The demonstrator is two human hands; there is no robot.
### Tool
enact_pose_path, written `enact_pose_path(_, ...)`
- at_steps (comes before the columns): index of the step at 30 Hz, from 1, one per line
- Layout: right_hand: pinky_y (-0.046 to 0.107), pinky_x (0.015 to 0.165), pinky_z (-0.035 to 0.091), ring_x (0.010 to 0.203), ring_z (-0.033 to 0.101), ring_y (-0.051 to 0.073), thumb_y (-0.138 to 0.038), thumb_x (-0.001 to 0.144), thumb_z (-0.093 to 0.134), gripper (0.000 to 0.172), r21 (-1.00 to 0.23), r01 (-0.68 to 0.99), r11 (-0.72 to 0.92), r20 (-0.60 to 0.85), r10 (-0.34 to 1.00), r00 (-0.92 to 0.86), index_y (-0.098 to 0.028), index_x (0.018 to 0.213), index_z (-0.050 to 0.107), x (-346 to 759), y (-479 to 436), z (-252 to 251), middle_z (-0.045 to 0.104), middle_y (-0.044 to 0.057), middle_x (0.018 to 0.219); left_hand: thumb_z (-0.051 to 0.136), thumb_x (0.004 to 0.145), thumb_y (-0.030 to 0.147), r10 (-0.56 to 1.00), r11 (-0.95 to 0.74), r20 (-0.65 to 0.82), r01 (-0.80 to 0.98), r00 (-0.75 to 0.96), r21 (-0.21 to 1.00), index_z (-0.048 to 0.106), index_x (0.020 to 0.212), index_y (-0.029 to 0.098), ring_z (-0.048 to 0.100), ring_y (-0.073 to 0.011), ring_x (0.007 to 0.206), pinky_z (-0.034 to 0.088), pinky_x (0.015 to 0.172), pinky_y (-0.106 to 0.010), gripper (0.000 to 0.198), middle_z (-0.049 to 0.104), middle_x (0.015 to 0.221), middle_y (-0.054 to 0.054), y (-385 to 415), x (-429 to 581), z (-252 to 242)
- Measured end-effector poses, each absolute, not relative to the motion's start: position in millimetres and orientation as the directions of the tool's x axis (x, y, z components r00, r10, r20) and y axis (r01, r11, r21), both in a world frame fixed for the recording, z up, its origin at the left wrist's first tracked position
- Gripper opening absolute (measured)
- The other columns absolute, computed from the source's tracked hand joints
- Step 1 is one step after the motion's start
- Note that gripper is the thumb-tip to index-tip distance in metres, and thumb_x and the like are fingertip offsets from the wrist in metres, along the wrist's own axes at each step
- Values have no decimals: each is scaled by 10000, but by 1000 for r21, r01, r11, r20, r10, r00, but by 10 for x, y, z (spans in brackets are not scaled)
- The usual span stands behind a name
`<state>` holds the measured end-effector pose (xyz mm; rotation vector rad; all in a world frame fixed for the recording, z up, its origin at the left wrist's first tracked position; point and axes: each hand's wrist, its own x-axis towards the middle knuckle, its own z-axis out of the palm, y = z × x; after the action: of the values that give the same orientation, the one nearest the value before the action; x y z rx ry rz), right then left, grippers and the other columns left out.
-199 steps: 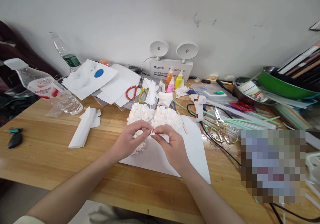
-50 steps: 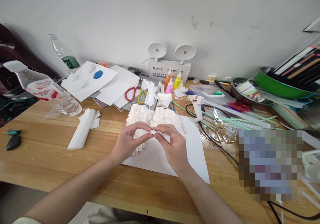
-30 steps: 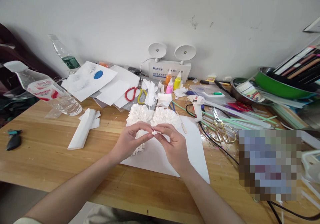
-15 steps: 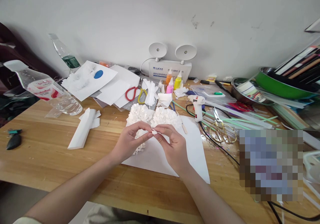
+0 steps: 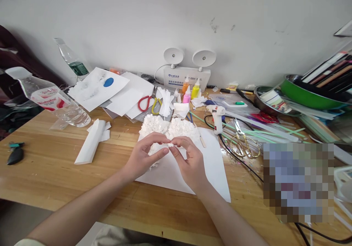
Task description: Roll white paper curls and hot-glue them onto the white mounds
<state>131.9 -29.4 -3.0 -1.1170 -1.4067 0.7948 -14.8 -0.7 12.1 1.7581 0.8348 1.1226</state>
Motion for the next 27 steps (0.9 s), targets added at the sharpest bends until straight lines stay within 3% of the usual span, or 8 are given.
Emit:
enact_pose_path(4, 334, 744, 430, 839, 514, 166, -226, 774, 574, 71, -937, 141, 319, 334, 938, 94, -265, 801, 627, 1317, -284, -29, 533, 26, 858, 609, 759, 237, 856, -433, 379, 87, 352, 897, 624, 886, 204, 560, -163, 868, 442, 813, -313, 132, 616, 900, -47, -15, -148, 124)
enact_pose_path(10, 312, 664, 437, 778, 502, 151, -269, 722, 639, 59, -971, -174, 166, 171, 985, -10, -292, 761, 676, 1317, -259, -41, 508, 1, 762, 650, 725, 252, 862, -422, 370, 86, 348, 903, 607, 850, 185, 569, -160, 829, 455, 771, -298, 148, 630, 853, -42, -39, -149, 134)
enact_pose_path(14, 332, 672, 443, 760, 498, 154, -325, 707, 648, 44, -964, -251, 89, 109, 992, -68, -283, 718, 657, 1319, -254, -47, 504, -9, 721, 646, 730, 255, 853, -434, 386, 64, 352, 899, 613, 850, 186, 578, -165, 818, 462, 759, -304, 143, 641, 851, -48, -38, -164, 130)
enact_pose_path(19, 335, 690, 439, 738, 514, 152, -237, 745, 598, 43, -953, 0, 302, 302, 953, -22, -252, 776, 624, 1370, -243, -9, 525, 3, 736, 603, 761, 226, 808, -553, 480, 160, 343, 817, 615, 841, 188, 582, -159, 772, 462, 728, -301, 89, 646, 806, -42, -12, -183, 131)
enact_pose_path(23, 348, 706, 440, 778, 534, 172, -162, 724, 592, 125, -834, 316, 452, 464, 885, -41, -249, 812, 606, 1427, -234, 41, 559, 20, 792, 574, 755, 175, 717, -691, 595, 263, 363, 673, 616, 847, 197, 574, -160, 774, 451, 740, -314, 103, 634, 800, -42, 9, -196, 136)
enact_pose_path(27, 353, 699, 449, 788, 535, 180, -137, 699, 603, 172, -697, 471, 541, 564, 819, -106, -246, 832, 596, 1452, -223, 80, 577, 22, 794, 565, 746, 142, 674, -737, 608, 320, 420, 596, 618, 850, 191, 567, -162, 780, 435, 747, -319, 126, 636, 785, -38, 30, -219, 147)
